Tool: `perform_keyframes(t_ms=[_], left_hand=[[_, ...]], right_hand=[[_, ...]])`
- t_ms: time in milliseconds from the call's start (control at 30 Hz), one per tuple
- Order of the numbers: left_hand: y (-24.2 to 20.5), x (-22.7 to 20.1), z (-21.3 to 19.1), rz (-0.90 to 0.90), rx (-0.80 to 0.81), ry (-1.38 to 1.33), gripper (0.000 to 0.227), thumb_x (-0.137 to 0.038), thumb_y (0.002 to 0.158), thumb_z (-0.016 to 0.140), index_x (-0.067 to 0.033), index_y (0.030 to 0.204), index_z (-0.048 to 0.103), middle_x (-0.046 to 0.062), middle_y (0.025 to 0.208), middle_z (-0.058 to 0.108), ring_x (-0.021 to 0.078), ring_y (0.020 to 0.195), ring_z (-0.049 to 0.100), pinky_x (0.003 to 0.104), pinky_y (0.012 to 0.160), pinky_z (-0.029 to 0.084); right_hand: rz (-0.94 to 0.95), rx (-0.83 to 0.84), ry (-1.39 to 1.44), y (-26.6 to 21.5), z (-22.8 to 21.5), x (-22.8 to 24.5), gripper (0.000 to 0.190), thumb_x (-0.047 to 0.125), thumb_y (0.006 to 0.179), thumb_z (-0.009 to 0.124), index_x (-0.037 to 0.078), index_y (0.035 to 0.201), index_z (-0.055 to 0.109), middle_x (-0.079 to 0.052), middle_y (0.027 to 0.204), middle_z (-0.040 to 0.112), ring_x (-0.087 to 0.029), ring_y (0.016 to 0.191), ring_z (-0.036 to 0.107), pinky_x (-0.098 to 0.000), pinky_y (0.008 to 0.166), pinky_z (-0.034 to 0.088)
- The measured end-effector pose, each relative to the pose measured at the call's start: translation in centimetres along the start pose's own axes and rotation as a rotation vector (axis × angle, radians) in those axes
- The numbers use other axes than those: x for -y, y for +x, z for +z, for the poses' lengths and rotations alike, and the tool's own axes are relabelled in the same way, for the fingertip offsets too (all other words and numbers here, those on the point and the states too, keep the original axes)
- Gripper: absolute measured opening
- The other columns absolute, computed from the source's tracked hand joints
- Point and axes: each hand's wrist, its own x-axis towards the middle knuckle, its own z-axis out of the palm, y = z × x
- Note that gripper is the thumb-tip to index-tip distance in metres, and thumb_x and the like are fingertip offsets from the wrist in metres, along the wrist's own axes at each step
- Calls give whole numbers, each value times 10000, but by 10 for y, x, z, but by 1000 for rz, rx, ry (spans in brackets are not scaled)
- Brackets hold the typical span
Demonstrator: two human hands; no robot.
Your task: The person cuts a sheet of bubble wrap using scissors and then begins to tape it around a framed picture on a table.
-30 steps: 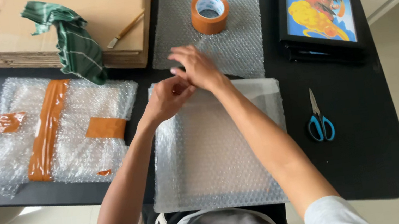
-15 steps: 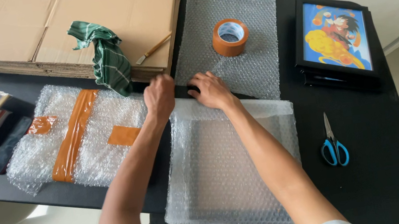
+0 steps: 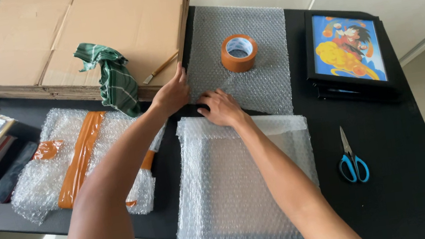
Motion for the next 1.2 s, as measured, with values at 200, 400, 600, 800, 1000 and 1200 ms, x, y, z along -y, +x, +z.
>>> perform_keyframes(t_ms=[200,400,600,800,1000,1200], left_hand=[[14,-11,47,129,-184,-119,234,-257,887,465,-201,842,688,31,898,681,338,940,541,586,853,376],[27,-3,56,265,-65,-77,116,-322,832,547,-269,847,650,0,815,651,295,952,483,505,760,383],[23,4,40,313,-20,-75,111,-283,856,548,-251,828,651,-2,789,659,299,968,489,496,737,396],[27,17,10,446,99,23,326,-399,769,696,-364,1079,600,-132,1038,645,181,1132,413,460,861,349],[30,15,28,453,156,171,236,-282,976,436,-300,1200,509,-67,1229,501,203,1242,329,547,957,349],[41,5,37,379,258,137,272,-287,970,392,-356,1205,508,-27,1175,544,276,1193,401,648,949,309]], right_hand=[[12,31,-17,-2,-2,2,329,380,903,499,238,1166,635,-33,1238,577,-306,1106,530,-449,909,478],[34,47,-38,2,5,-3,356,388,916,439,268,1202,614,-6,1262,552,-282,1112,515,-441,886,486],[15,31,-68,7,8,-5,350,390,906,447,286,1196,612,-4,1253,557,-291,1097,524,-456,876,499],[15,29,-77,11,14,-10,360,355,904,446,266,1204,626,6,1240,559,-277,1066,516,-432,844,490],[-12,-10,-88,13,27,-19,344,347,902,455,288,1196,623,3,1250,550,-295,1095,511,-452,879,493],[2,32,-80,9,21,-14,367,342,916,413,298,1228,602,7,1286,526,-281,1122,494,-450,890,482]])
